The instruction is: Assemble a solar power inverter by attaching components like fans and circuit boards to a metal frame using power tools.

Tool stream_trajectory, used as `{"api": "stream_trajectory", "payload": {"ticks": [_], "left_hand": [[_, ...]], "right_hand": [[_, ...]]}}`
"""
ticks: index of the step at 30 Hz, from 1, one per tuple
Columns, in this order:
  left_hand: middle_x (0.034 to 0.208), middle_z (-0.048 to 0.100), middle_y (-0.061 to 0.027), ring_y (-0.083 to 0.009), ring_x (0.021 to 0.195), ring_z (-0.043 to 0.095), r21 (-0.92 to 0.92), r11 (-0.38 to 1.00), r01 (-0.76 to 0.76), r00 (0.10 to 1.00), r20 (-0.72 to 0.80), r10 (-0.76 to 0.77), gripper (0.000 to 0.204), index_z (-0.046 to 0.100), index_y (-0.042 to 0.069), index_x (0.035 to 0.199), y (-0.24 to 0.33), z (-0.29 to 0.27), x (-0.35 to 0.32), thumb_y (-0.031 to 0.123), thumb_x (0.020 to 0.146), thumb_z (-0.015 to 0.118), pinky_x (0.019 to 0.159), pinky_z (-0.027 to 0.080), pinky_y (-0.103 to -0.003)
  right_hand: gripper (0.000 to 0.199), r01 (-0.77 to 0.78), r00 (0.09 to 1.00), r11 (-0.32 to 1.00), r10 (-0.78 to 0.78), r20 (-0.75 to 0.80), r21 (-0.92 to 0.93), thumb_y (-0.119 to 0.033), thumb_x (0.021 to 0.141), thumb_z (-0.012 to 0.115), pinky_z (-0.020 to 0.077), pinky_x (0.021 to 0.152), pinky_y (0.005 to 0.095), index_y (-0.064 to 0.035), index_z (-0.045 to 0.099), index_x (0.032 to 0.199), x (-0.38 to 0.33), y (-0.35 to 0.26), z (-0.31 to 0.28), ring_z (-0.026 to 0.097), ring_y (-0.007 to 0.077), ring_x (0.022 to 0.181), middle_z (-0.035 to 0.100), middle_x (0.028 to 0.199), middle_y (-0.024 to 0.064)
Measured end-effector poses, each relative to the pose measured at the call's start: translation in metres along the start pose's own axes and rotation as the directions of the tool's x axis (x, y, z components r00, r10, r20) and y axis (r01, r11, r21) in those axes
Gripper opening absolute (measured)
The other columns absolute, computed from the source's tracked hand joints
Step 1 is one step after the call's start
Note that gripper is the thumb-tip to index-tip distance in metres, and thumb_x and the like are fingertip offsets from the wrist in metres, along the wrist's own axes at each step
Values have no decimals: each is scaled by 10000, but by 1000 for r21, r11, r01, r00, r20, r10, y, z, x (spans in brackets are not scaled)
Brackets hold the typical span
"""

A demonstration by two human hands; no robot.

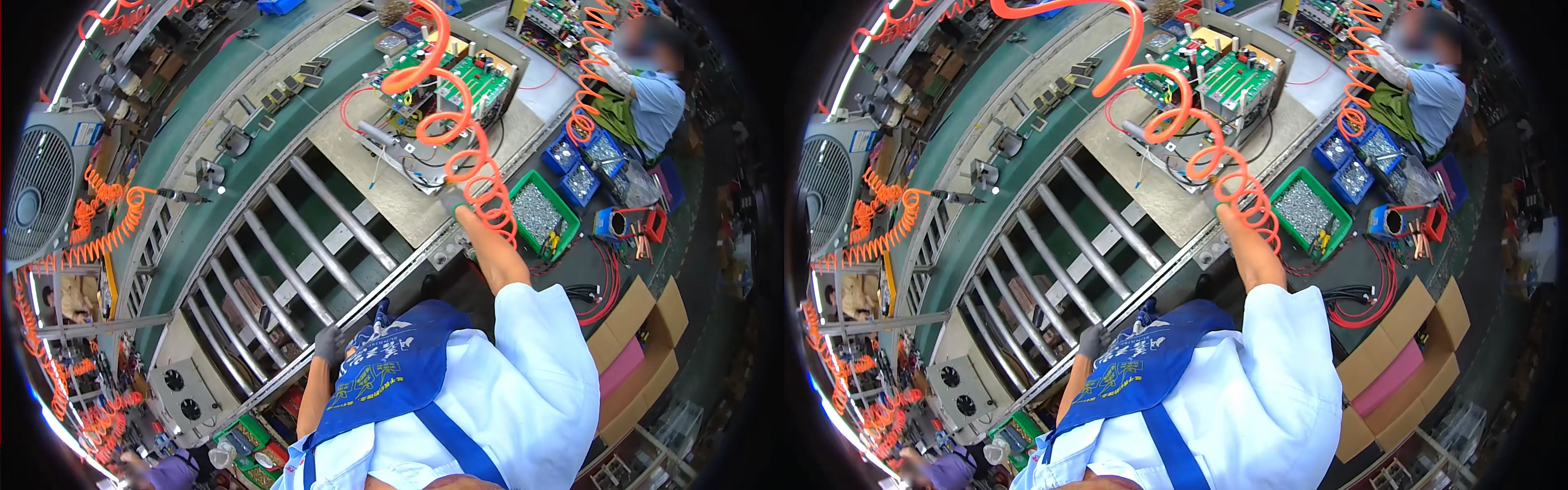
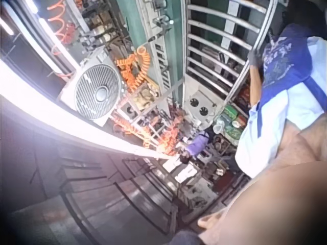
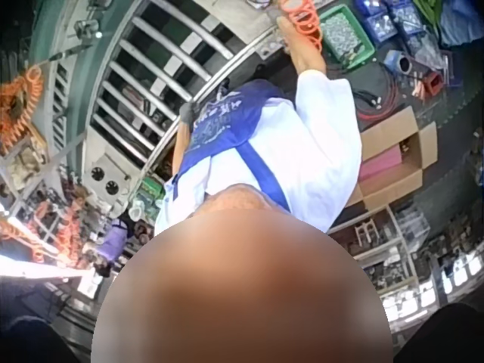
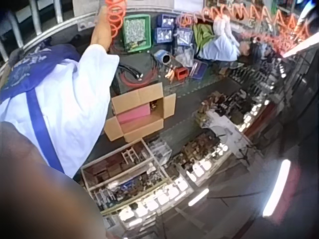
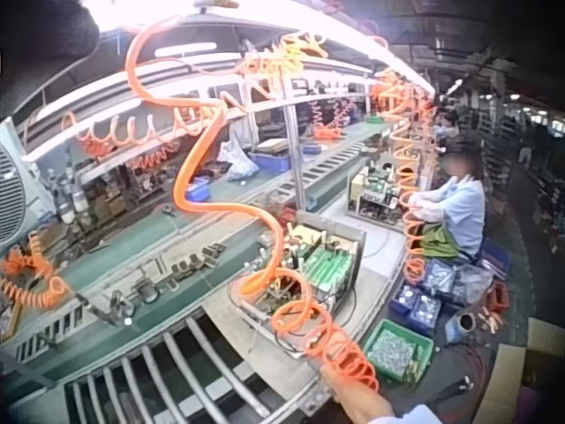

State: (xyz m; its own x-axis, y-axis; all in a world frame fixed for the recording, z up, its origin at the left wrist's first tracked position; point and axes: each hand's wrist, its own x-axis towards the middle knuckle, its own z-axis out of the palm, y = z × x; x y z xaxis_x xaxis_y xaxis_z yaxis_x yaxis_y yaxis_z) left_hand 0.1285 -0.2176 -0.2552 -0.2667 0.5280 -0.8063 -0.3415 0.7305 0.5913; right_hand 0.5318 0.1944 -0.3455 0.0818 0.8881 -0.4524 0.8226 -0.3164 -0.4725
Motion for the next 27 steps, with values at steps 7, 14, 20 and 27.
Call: {"api": "stream_trajectory", "payload": {"ticks": [7, 14, 20, 27], "left_hand": [[732, 582, -51, -226, 647, 583, 444, 895, -31, 990, -110, 89, 109, 589, 79, 833, -110, -89, -52, 182, 868, 577, 588, 483, -347], [669, 598, -34, -201, 606, 586, 662, 749, -7, 980, -146, 139, 182, 620, 30, 744, -172, -86, -92, 168, 843, 554, 579, 475, -312], [658, 598, -36, -188, 604, 581, 475, 874, 106, 971, -240, 12, 188, 627, 30, 737, -133, -62, -113, 174, 835, 556, 575, 474, -308], [645, 598, -39, -173, 601, 576, 281, 952, 125, 961, -272, -46, 196, 635, 29, 729, -85, -53, -98, 181, 826, 557, 569, 471, -304]], "right_hand": [[249, -278, 919, 352, 367, 141, 894, -270, 805, 557, 450, 565, 381, -94, 575, 980, 24, -10, 8, 555, 218, 607, 620, 808, 62], [242, -323, 885, -204, 280, 371, 924, -265, 809, 551, 454, 561, 372, -118, 573, 1001, 16, -31, 38, 592, 228, 665, 635, 854, 62], [249, -267, 894, -123, 339, 293, 956, -261, 814, 541, 462, 564, 367, -142, 566, 1032, 13, -70, 38, 635, 240, 745, 650, 923, 63], [287, -258, 862, -223, 387, 328, 940, -220, 809, 531, 505, 635, 399, -109, 556, 1072, -4, -97, 16, 653, 260, 835, 637, 1009, 85]]}}
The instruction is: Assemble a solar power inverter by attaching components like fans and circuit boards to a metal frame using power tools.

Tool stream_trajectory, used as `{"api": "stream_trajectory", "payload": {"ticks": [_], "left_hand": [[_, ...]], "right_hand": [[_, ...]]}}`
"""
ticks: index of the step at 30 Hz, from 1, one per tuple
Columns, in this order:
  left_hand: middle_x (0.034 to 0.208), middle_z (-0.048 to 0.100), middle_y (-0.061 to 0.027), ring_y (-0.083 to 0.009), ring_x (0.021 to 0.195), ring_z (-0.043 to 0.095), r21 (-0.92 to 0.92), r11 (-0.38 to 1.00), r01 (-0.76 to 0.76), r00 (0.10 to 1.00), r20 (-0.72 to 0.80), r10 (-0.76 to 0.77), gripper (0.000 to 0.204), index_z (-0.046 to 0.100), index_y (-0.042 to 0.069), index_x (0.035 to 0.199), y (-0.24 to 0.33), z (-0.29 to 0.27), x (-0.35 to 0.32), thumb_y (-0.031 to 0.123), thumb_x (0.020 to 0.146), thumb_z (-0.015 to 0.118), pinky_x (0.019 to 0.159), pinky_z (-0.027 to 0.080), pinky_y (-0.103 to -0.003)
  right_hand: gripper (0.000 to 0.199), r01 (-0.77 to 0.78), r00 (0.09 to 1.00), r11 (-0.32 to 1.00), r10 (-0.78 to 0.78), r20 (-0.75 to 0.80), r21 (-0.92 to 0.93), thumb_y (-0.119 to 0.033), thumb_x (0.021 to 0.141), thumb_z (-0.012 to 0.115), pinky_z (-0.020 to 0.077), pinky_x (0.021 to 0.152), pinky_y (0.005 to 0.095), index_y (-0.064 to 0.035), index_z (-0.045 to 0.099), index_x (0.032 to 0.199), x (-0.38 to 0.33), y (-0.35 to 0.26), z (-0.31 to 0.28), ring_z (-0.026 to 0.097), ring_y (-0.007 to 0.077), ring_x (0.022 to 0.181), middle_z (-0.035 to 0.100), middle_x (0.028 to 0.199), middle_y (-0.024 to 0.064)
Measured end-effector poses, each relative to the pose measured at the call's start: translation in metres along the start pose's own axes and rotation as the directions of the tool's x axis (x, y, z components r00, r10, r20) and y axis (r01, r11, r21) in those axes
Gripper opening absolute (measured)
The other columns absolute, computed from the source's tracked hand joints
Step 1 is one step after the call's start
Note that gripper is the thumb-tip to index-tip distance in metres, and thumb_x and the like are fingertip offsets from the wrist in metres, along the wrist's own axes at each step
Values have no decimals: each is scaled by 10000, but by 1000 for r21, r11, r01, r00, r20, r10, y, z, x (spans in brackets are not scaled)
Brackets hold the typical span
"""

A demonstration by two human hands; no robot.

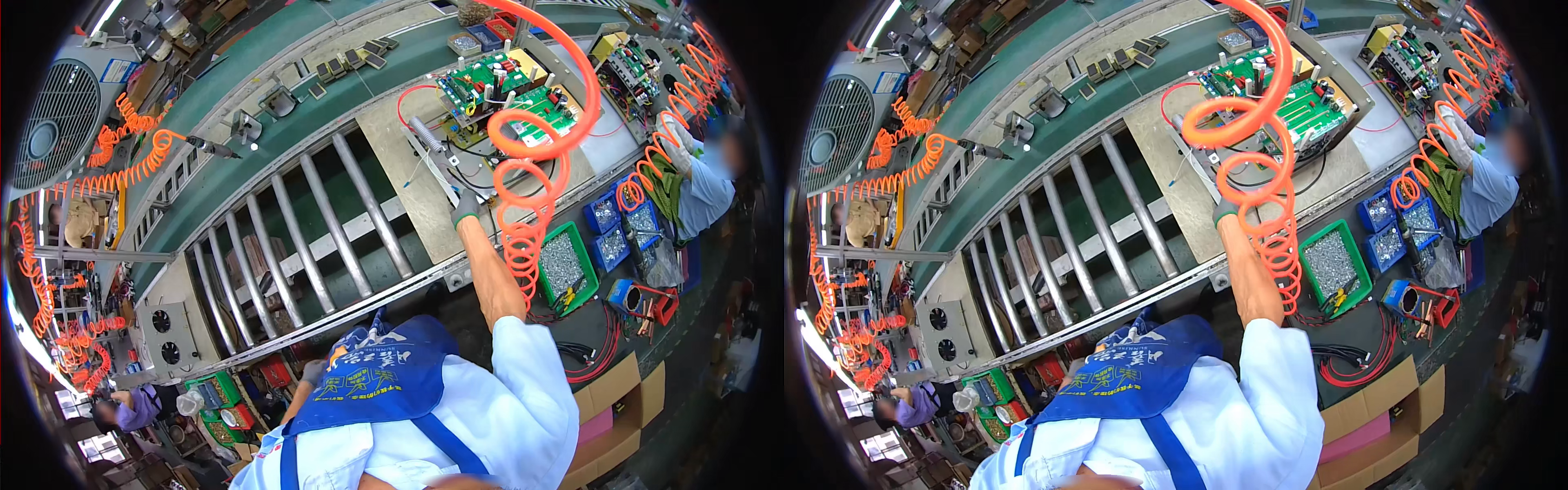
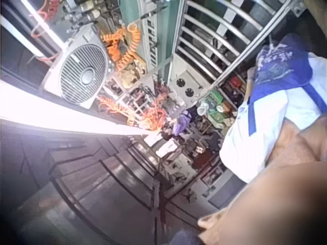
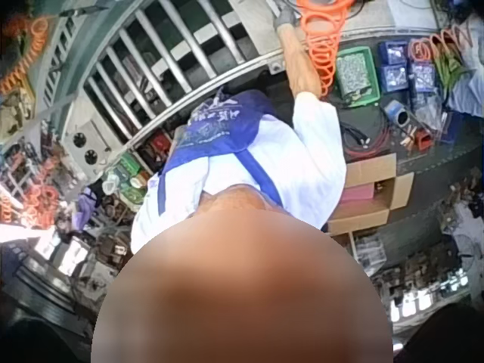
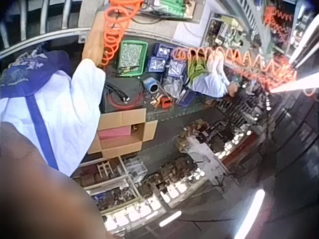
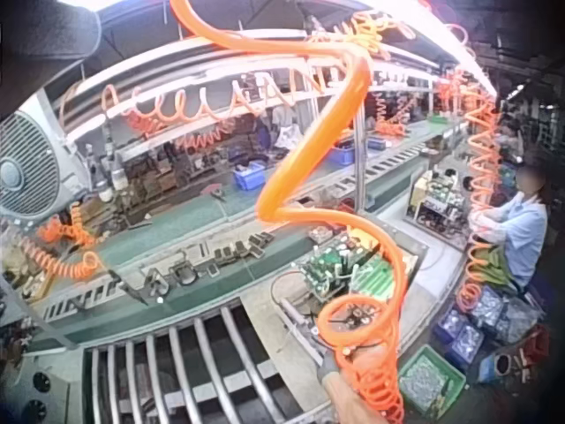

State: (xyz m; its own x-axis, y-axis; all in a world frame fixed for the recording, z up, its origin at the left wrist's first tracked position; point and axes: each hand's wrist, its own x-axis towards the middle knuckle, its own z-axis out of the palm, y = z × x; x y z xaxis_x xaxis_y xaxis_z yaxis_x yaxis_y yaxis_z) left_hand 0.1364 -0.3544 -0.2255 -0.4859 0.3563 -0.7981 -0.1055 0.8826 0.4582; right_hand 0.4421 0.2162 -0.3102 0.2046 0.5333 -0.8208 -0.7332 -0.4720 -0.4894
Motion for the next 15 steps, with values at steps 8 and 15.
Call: {"api": "stream_trajectory", "payload": {"ticks": [8, 15], "left_hand": [[609, 527, -11, -103, 506, 447, -204, 968, -146, 981, 99, 168, 245, 625, 47, 758, 47, 2, 31, 242, 873, 532, 462, 362, -291], [885, 674, -190, -341, 825, 648, 426, 864, -269, 922, -145, 359, 335, 691, 31, 914, 20, 0, 44, 308, 798, 544, 773, 502, -414]], "right_hand": [[331, 546, 656, 791, -198, 728, -277, -331, 956, 455, 439, 855, 314, -86, 568, 1148, 90, 6, -62, 546, 163, 895, 598, 1011, 32], [511, 112, 952, 868, 47, 304, -484, -422, 925, 470, 469, 874, 373, -21, 456, 1241, 6, -1, -117, 542, 281, 1019, 512, 1191, 141]]}}
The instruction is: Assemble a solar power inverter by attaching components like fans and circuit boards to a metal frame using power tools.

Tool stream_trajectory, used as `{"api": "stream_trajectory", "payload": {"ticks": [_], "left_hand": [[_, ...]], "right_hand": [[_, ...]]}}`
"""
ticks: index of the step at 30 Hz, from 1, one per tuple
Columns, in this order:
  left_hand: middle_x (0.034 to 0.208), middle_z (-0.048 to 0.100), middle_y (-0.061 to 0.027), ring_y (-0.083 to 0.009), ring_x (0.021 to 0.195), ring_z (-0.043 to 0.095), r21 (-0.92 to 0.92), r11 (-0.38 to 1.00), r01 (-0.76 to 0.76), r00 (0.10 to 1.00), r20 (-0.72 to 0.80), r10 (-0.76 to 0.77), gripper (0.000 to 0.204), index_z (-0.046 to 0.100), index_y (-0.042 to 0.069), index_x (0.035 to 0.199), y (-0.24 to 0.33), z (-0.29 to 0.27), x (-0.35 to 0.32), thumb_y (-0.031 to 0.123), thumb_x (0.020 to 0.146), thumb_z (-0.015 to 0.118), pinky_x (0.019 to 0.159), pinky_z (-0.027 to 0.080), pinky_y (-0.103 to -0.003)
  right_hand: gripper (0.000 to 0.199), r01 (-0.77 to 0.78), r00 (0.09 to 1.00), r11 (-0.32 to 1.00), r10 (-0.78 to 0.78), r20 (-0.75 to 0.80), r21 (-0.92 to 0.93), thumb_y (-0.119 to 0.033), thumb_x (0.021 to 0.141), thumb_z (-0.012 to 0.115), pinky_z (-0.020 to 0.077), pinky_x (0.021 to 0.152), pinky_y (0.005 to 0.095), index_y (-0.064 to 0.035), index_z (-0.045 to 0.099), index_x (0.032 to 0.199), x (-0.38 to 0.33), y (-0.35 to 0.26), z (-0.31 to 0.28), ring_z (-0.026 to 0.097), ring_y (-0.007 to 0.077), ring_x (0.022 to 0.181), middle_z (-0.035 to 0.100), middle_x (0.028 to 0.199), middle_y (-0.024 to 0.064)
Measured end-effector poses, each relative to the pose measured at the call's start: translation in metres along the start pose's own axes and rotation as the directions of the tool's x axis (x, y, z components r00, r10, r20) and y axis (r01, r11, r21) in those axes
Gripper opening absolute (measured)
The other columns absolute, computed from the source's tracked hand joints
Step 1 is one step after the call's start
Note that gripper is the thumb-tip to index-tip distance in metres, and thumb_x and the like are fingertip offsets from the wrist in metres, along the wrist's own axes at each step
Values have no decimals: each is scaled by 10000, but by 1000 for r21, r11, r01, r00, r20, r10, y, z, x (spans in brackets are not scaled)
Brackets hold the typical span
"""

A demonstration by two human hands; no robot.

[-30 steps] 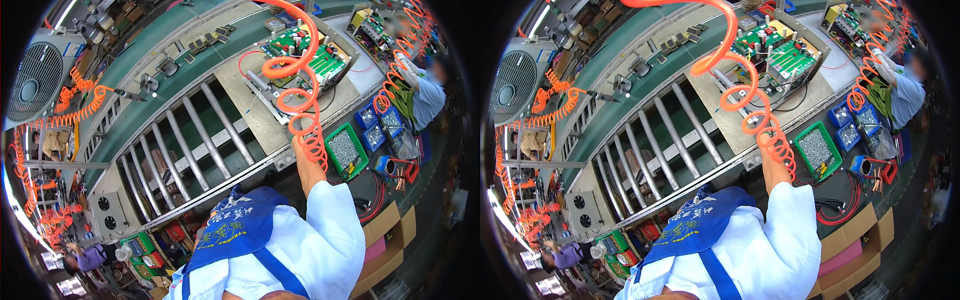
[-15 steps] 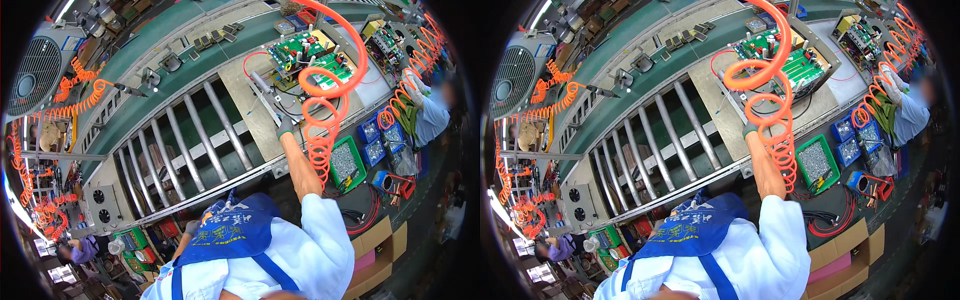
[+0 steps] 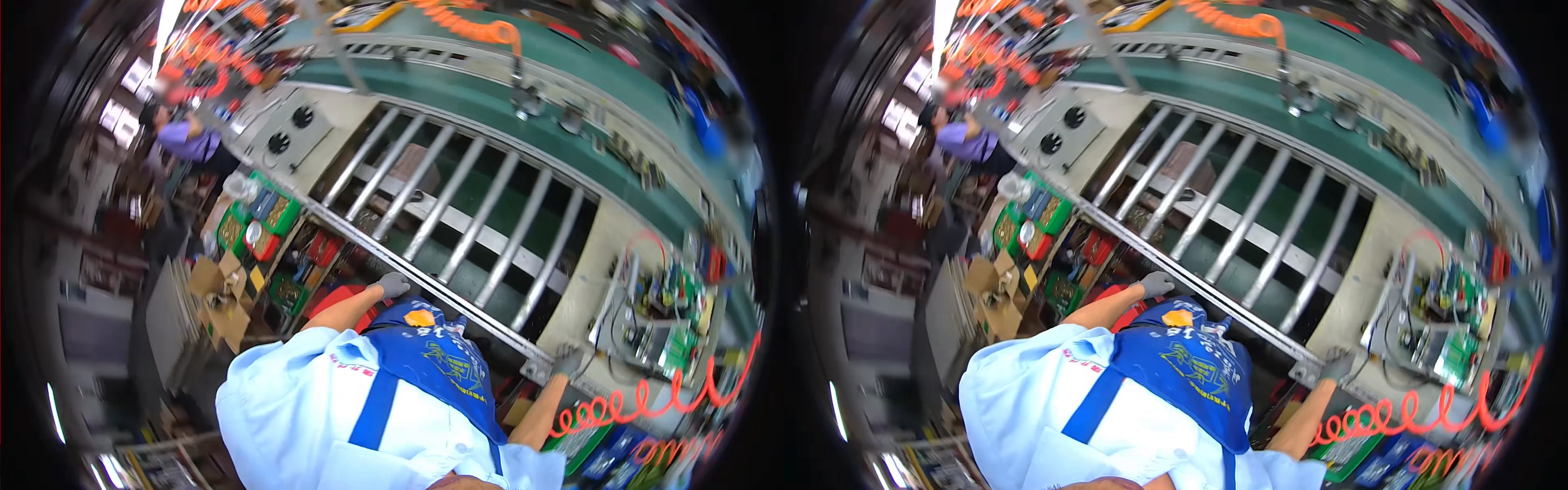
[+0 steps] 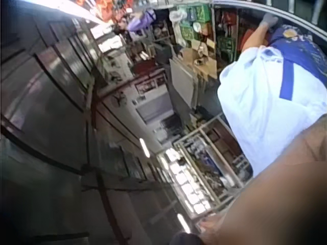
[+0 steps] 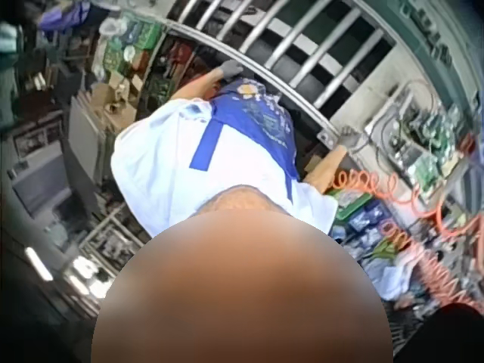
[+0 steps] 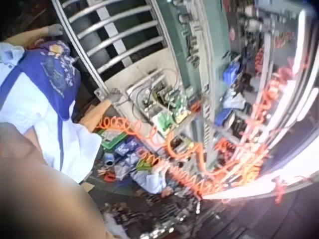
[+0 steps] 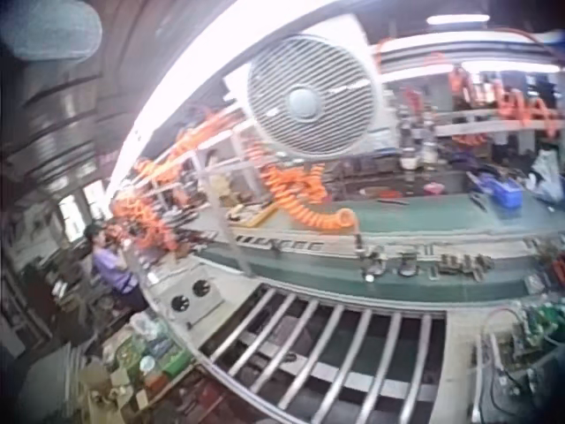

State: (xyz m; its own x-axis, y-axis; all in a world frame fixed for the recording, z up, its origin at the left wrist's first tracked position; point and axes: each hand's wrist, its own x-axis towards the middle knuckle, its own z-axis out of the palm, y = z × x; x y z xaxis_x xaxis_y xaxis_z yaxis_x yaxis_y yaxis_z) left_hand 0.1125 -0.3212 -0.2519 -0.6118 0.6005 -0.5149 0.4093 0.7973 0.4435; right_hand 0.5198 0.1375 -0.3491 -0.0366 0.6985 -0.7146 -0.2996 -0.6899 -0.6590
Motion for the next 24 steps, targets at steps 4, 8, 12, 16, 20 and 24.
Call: {"api": "stream_trajectory", "payload": {"ticks": [4, 8, 12, 16, 20, 24], "left_hand": [[915, 663, -209, -356, 870, 640, -89, 988, 128, 981, -133, -139, 334, 692, 32, 857, -66, -18, 16, 310, 766, 533, 783, 502, -425], [1055, 631, -258, -386, 1026, 608, -129, 914, 384, 875, -267, -405, 423, 661, -22, 984, -151, -96, 49, 341, 805, 536, 880, 492, -444], [1189, 525, -332, -453, 1092, 536, -246, 848, 469, 594, -623, -509, 490, 521, -44, 1196, -227, -262, 72, 248, 805, 546, 946, 435, -476], [1156, 528, -317, -455, 1052, 536, -105, 849, 518, 394, -852, -346, 489, 458, -12, 1197, -270, -439, 66, 162, 759, 589, 882, 457, -482], [1305, 507, -224, -355, 1237, 465, 3, 777, 630, 361, -886, -290, 707, 439, 49, 1340, -286, -546, 58, 300, 717, 660, 1026, 386, -406], [1406, 409, -214, -354, 1322, 369, -168, 747, 643, 351, -802, -482, 870, 314, 80, 1430, -293, -568, 67, 385, 703, 682, 1093, 299, -407]], "right_hand": [[245, -119, 963, 986, 143, 228, -113, -236, 906, 469, 311, 454, 295, -104, 447, 701, -52, 25, 28, 386, 137, 501, 442, 609, 15], [101, -42, 973, 940, 116, 201, -339, -156, 862, 511, 381, 456, 257, -62, 539, 839, -99, 64, 81, 467, 137, 522, 484, 658, 18], [220, 51, 969, 698, 137, 203, -714, -154, 866, 535, 483, 496, 258, -24, 577, 1039, -146, 100, 134, 604, 161, 608, 596, 800, 57], [343, 211, 922, 472, 194, 334, -856, -174, 873, 540, 505, 520, 268, 25, 563, 1151, -191, 127, 177, 617, 160, 629, 617, 866, 79], [299, 266, 920, 309, 202, 336, -913, -168, 847, 557, 506, 525, 271, 24, 625, 1065, -225, 136, 192, 622, 158, 606, 634, 809, 93], [292, 269, 940, 265, 136, 312, -926, -188, 834, 560, 510, 532, 301, 25, 646, 1013, -241, 138, 179, 634, 177, 601, 650, 787, 110]]}}
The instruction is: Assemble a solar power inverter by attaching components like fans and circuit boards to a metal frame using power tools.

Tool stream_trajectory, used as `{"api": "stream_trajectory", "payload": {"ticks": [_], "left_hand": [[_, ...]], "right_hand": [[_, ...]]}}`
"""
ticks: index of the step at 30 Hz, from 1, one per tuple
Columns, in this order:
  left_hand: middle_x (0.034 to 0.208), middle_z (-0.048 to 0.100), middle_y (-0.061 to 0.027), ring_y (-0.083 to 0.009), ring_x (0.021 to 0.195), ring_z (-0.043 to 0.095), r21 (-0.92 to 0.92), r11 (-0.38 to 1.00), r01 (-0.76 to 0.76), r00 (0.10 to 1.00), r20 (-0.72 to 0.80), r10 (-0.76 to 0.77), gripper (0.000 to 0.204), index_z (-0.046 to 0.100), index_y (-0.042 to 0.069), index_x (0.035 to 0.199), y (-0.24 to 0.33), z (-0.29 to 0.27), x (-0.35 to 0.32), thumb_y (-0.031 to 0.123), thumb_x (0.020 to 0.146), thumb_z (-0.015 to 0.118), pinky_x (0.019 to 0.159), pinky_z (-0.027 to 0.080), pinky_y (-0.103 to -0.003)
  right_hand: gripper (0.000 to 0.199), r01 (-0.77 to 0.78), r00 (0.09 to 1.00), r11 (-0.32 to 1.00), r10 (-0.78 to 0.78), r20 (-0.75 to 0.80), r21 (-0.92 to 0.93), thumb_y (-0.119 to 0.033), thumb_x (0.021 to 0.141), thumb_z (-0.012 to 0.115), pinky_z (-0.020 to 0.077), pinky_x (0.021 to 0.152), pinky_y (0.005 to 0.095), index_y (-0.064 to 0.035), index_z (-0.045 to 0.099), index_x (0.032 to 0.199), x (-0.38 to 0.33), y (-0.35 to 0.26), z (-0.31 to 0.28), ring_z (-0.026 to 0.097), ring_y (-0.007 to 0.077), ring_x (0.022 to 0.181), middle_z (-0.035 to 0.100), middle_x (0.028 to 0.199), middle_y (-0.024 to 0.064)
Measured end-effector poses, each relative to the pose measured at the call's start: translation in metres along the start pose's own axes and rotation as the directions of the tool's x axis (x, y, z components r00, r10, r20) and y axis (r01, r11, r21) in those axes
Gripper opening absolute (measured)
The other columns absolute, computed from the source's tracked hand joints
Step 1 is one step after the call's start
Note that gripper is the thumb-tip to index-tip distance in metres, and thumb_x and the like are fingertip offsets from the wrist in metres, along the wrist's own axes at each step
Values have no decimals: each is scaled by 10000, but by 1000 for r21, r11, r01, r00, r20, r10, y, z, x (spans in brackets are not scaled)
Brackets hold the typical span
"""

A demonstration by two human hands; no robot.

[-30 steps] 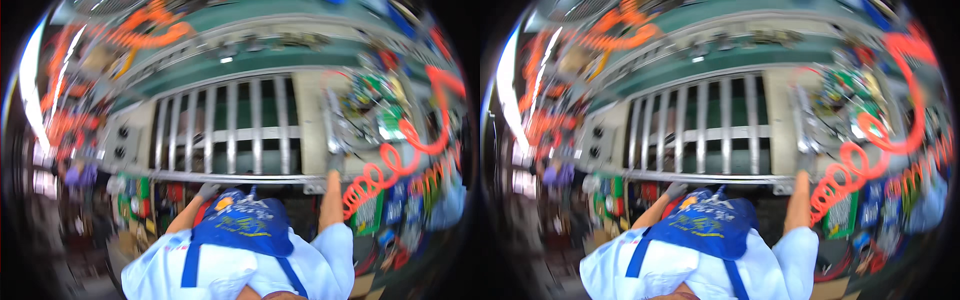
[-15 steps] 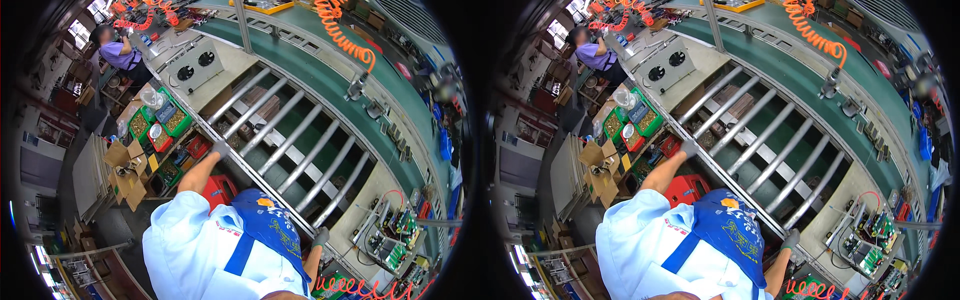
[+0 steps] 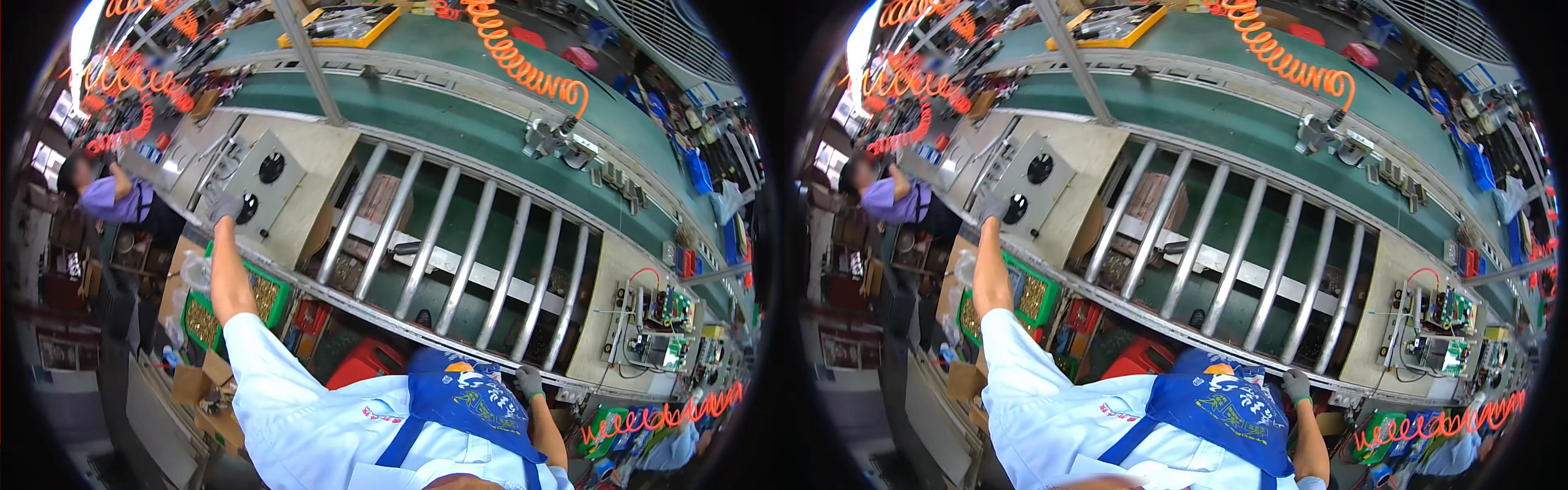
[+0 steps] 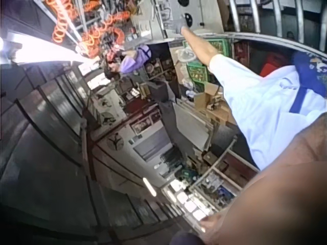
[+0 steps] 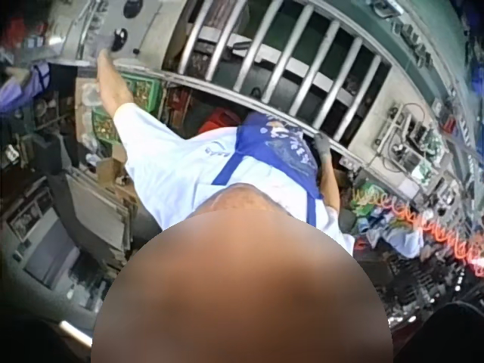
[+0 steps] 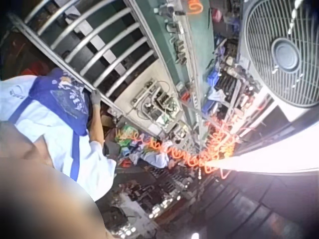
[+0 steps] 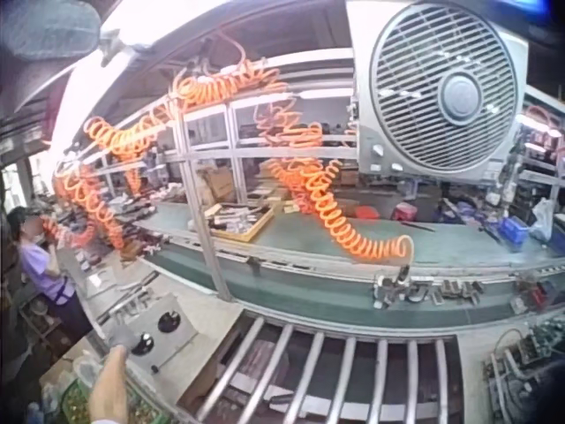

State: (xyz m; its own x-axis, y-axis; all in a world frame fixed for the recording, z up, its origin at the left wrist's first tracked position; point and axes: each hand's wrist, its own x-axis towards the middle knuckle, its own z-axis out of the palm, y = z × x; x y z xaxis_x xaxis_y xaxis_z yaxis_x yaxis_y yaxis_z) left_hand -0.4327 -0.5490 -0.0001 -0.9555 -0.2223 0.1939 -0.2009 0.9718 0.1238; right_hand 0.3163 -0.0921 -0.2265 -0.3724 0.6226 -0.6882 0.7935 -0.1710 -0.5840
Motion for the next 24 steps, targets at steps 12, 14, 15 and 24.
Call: {"api": "stream_trajectory", "payload": {"ticks": [12, 14, 15, 24], "left_hand": [[927, 619, -143, -330, 884, 607, 78, 974, -214, 951, -209, 226, 368, 598, 66, 914, 15, 28, -93, 357, 700, 667, 767, 489, -441], [831, 607, -145, -331, 823, 599, -26, 946, -324, 906, -296, 303, 278, 598, 73, 838, 27, 35, -127, 307, 701, 659, 701, 484, -445], [794, 597, -144, -332, 797, 593, -68, 927, -368, 886, -327, 328, 228, 595, 78, 812, 35, 38, -143, 272, 703, 649, 679, 477, -453], [828, 591, -164, -369, 796, 581, -266, 884, -384, 918, -217, 333, 161, 586, 68, 879, 111, 7, -311, 73, 720, 561, 676, 463, -474]], "right_hand": [[348, 235, 971, 914, -208, 115, -329, -248, 803, 551, 520, 721, 358, 19, 673, 989, 31, -60, 24, 673, 253, 707, 680, 835, 186], [362, 366, 930, 864, -324, 175, -345, -272, 810, 555, 502, 825, 381, 9, 672, 1007, 43, -83, 38, 667, 318, 870, 678, 943, 206], [369, 343, 937, 879, -294, 188, -331, -284, 817, 560, 482, 872, 389, -7, 666, 1035, 50, -95, 46, 638, 336, 964, 673, 979, 208], [390, 634, 749, 726, -490, 446, -267, -227, 838, 536, 482, 874, 350, 29, 623, 1119, 54, -161, 86, 640, 295, 985, 668, 1021, 207]]}}
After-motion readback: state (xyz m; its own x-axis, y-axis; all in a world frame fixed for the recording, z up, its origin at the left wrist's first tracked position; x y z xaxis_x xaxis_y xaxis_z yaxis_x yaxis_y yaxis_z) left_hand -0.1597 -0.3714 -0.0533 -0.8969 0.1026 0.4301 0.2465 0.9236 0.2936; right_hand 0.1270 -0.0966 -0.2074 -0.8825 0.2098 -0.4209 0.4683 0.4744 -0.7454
